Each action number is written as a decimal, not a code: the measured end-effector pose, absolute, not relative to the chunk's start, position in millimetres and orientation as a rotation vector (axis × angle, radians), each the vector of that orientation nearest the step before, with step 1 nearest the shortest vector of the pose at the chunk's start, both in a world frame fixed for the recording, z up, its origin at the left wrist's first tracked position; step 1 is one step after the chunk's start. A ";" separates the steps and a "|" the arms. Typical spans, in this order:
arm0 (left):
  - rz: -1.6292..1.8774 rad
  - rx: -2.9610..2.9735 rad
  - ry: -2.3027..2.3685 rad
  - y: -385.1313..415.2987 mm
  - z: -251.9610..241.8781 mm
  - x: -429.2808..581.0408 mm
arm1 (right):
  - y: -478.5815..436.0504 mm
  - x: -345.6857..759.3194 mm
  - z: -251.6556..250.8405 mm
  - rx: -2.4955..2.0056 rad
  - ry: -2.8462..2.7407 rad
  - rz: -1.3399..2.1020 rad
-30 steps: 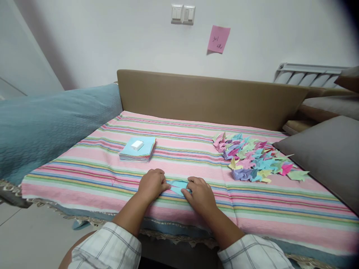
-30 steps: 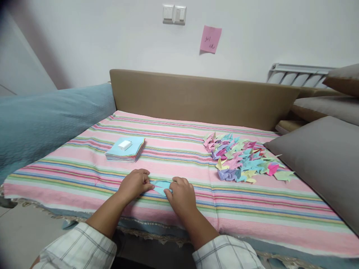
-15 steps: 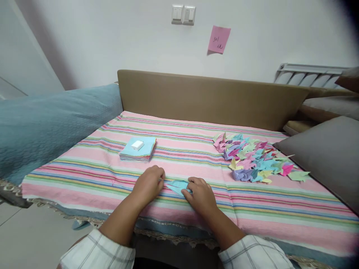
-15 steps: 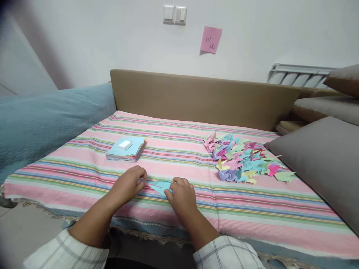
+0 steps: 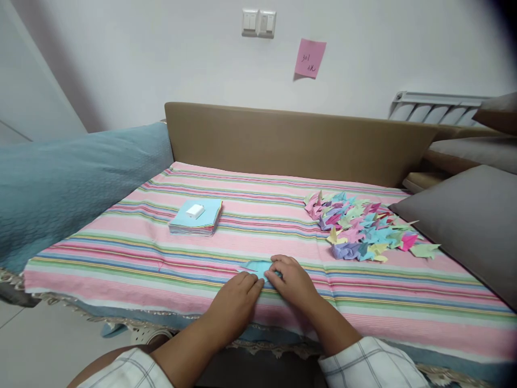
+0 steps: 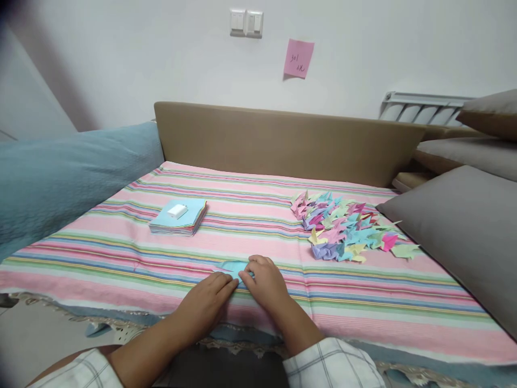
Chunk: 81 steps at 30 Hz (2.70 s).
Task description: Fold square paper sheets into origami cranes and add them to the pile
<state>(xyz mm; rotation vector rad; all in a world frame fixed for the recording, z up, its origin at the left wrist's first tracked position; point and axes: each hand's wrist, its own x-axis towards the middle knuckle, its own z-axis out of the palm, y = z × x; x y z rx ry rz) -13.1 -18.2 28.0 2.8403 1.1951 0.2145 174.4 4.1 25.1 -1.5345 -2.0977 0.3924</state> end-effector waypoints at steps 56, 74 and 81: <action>0.172 2.839 1.276 -17.9 16.4 -8.3 | -4.1 173.3 23.5 -1.948 -1.733 0.502; 0.126 2.947 1.287 -21.5 4.2 -5.3 | -1.5 176.3 18.3 -1.967 -1.715 0.553; 0.094 2.967 1.286 -21.5 6.9 -3.8 | -1.5 179.9 21.0 -1.930 -1.721 0.543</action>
